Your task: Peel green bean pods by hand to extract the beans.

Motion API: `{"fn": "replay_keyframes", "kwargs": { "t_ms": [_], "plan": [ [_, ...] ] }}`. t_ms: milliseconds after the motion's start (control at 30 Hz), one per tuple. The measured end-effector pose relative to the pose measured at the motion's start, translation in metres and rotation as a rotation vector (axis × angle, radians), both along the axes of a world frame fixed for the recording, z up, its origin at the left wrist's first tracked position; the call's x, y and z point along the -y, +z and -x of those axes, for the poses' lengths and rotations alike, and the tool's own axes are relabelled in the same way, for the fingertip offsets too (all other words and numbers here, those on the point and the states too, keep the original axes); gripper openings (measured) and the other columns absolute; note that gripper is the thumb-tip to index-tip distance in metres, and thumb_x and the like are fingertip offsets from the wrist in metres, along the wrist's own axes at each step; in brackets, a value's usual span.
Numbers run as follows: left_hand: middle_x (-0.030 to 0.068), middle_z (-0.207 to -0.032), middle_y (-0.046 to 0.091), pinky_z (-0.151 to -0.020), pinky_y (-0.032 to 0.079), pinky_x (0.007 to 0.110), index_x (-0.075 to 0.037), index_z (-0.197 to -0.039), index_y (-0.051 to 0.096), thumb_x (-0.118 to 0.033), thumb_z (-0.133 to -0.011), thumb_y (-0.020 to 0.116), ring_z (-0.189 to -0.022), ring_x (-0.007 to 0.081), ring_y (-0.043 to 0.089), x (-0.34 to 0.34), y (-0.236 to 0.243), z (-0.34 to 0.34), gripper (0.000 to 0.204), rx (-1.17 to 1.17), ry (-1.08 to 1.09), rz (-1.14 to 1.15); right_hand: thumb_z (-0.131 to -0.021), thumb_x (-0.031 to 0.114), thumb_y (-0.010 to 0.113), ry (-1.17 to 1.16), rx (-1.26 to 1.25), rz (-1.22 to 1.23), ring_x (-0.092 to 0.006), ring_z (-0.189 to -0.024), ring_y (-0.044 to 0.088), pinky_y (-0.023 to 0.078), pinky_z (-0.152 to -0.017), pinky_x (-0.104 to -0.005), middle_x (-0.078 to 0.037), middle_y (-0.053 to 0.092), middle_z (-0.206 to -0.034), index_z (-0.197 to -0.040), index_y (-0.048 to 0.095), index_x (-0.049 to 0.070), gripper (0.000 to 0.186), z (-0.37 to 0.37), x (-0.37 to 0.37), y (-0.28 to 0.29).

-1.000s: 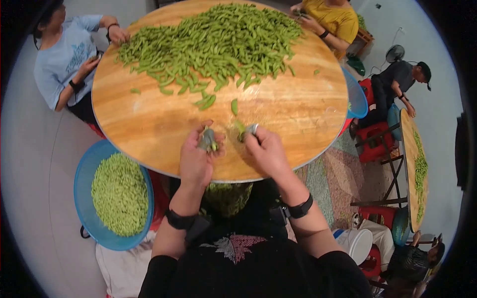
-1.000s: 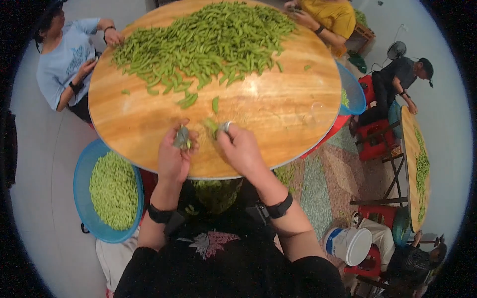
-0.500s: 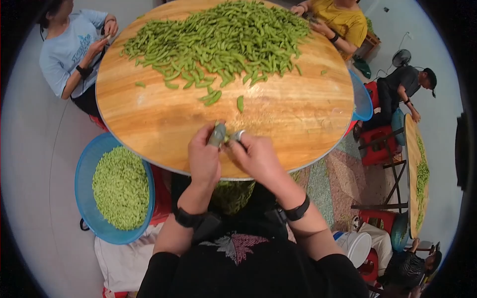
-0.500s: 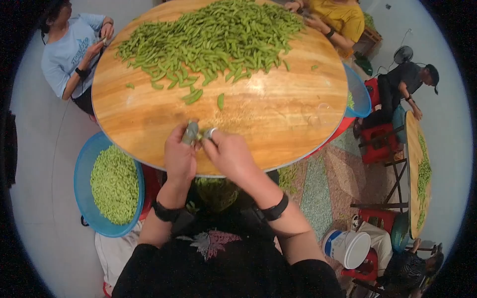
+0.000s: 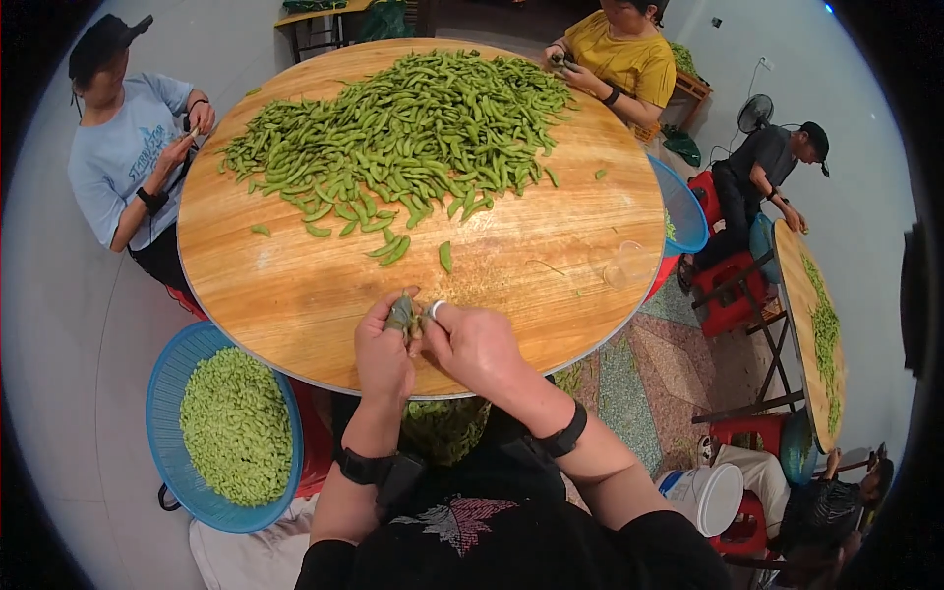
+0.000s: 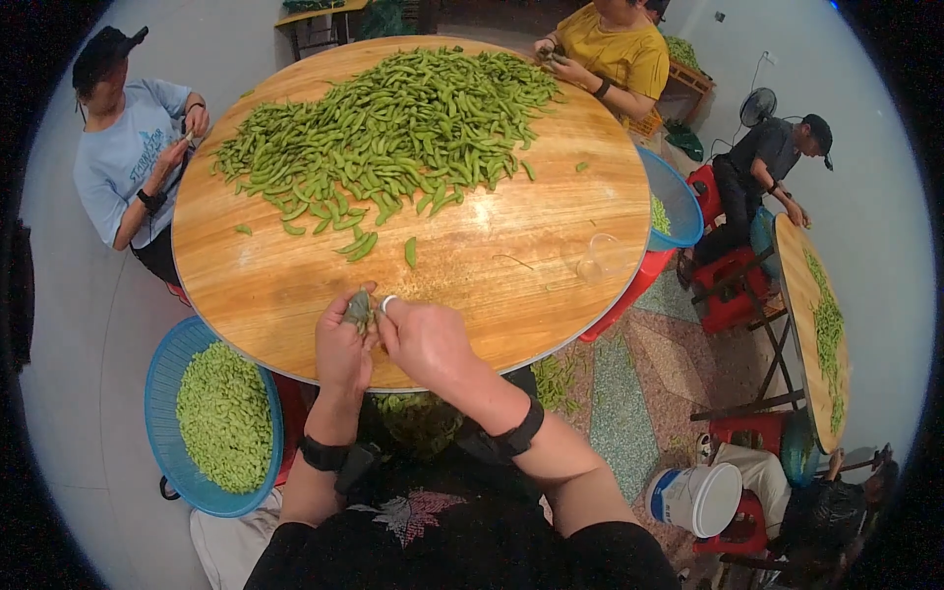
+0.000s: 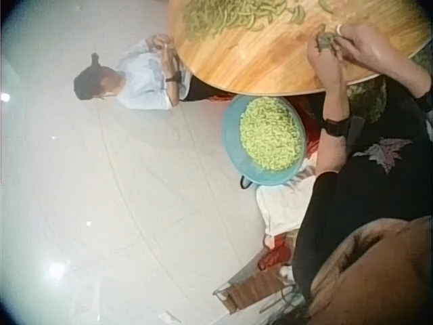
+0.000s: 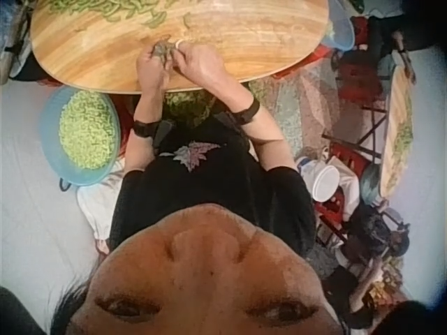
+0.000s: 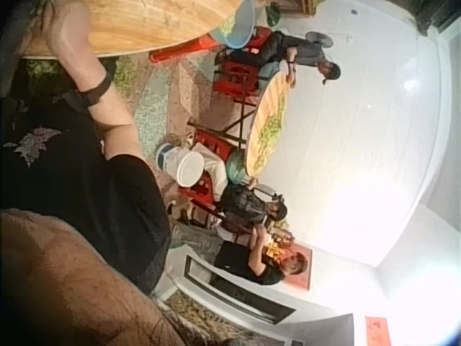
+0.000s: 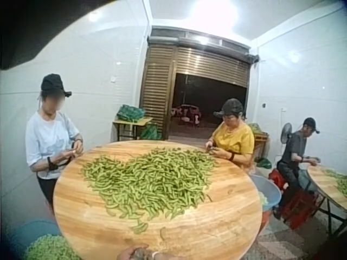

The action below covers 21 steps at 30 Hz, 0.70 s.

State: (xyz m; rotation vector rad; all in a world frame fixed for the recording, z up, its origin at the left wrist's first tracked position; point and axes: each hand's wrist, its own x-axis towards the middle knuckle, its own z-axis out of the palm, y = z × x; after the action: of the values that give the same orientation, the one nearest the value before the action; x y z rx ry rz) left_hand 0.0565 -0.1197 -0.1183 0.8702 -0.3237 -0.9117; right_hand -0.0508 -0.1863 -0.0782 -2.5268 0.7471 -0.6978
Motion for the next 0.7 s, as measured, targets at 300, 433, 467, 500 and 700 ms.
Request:
{"fn": "replay_keyframes", "kwargs": {
  "t_ms": [300,433,467,500,700],
  "plan": [
    [0.0063,-0.084,0.056,-0.048,0.032,0.018,0.002,-0.1,0.055,-0.004,-0.093,0.042,-0.062,0.0084,0.046,-0.01,0.003,-0.025,0.016,-0.126,0.159,0.103,-0.082,0.018,0.059,0.467,-0.117,-0.188,-0.0271,-0.062,0.06,0.047,-0.06,-0.0379,-0.017,0.061,-0.071,-0.092,0.06,0.004,0.018,0.016,0.066,0.021],
    [0.0068,-0.085,0.056,-0.05,0.033,0.019,0.001,-0.099,0.056,-0.007,-0.094,0.042,-0.063,0.0096,0.047,-0.011,0.001,-0.02,0.016,-0.103,0.128,0.086,-0.08,0.019,0.06,0.088,-0.288,0.108,-0.0387,-0.068,0.058,0.047,-0.061,-0.0437,-0.02,0.061,-0.074,-0.092,0.061,0.006,0.017,-0.024,0.114,0.003],
    [0.0064,-0.085,0.055,-0.051,0.034,0.019,0.001,-0.102,0.056,-0.006,-0.094,0.043,-0.065,0.0096,0.047,-0.013,-0.003,-0.021,0.017,-0.076,0.087,0.128,-0.08,0.02,0.059,0.083,-0.295,0.138,-0.0408,-0.07,0.056,0.046,-0.061,-0.0458,-0.02,0.06,-0.074,-0.09,0.061,0.006,0.017,-0.028,0.119,-0.002],
    [0.0059,-0.085,0.055,-0.053,0.034,0.019,0.0,-0.104,0.056,-0.006,-0.093,0.043,-0.066,0.0097,0.046,-0.014,-0.006,-0.021,0.018,-0.05,0.044,0.169,-0.08,0.02,0.059,0.084,-0.297,0.134,-0.0408,-0.07,0.056,0.046,-0.061,-0.0458,-0.02,0.06,-0.074,-0.09,0.061,0.006,0.017,-0.031,0.125,-0.006],
    [0.0014,-0.089,0.056,-0.054,0.035,0.018,-0.001,-0.117,0.053,-0.004,-0.089,0.048,-0.066,0.0067,0.045,-0.017,0.009,-0.016,0.028,-0.067,-0.104,0.107,-0.086,0.016,0.055,0.252,-0.159,-0.59,-0.0167,-0.044,0.047,0.036,-0.041,-0.0283,-0.005,0.051,-0.054,-0.083,0.057,0.003,0.013,-0.026,0.091,0.001]
  ]
}}
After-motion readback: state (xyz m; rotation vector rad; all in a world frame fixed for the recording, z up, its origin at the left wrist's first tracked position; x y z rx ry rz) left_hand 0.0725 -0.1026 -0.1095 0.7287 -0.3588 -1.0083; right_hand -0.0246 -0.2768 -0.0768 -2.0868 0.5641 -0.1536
